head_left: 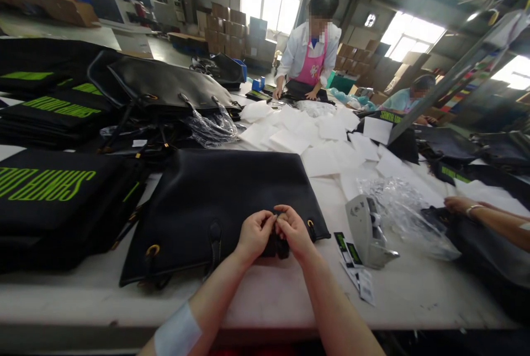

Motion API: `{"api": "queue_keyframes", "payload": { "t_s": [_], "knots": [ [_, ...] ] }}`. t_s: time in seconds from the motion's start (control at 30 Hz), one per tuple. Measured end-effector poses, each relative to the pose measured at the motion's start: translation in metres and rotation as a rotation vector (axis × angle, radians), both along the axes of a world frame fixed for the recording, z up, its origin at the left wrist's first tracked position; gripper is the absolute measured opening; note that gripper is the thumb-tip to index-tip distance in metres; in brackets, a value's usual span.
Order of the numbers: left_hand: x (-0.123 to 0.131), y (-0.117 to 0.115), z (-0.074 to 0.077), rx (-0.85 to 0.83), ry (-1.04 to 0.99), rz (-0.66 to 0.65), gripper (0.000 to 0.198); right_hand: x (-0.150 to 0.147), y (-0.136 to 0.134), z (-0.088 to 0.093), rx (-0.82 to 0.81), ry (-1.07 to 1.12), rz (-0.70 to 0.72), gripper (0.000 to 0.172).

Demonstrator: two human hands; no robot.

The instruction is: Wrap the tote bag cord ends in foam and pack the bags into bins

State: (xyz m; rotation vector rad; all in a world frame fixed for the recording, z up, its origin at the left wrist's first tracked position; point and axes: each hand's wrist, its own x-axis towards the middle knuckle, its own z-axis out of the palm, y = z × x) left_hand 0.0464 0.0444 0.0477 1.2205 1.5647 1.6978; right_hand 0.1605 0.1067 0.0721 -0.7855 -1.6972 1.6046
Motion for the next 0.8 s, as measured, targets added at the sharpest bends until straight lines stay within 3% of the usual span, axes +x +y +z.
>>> {"api": "queue_keyframes", "payload": {
  "t_s": [0.47, 0.63, 0.8],
  "knots": [
    [-0.0045, -0.003, 0.0013, -0.028, -0.266, -0.157, 0.029, 0.002, 0.0008, 0.0046, -0.024, 0.038, -0.009, 0.032],
    [-0.0069, -0.0008, 0.0056, -0.099, -0.284, -0.224, 0.032, 0.0015, 0.0012, 0.004, -0.014, 0.041, 0.002, 0.031],
    [-0.0058, 0.0012, 0.0055, -0.12, -0.266, -0.198, 0.032, 0.0017, 0.0003, -0.0007, 0.005, 0.031, -0.009, 0.031]
  ]
}}
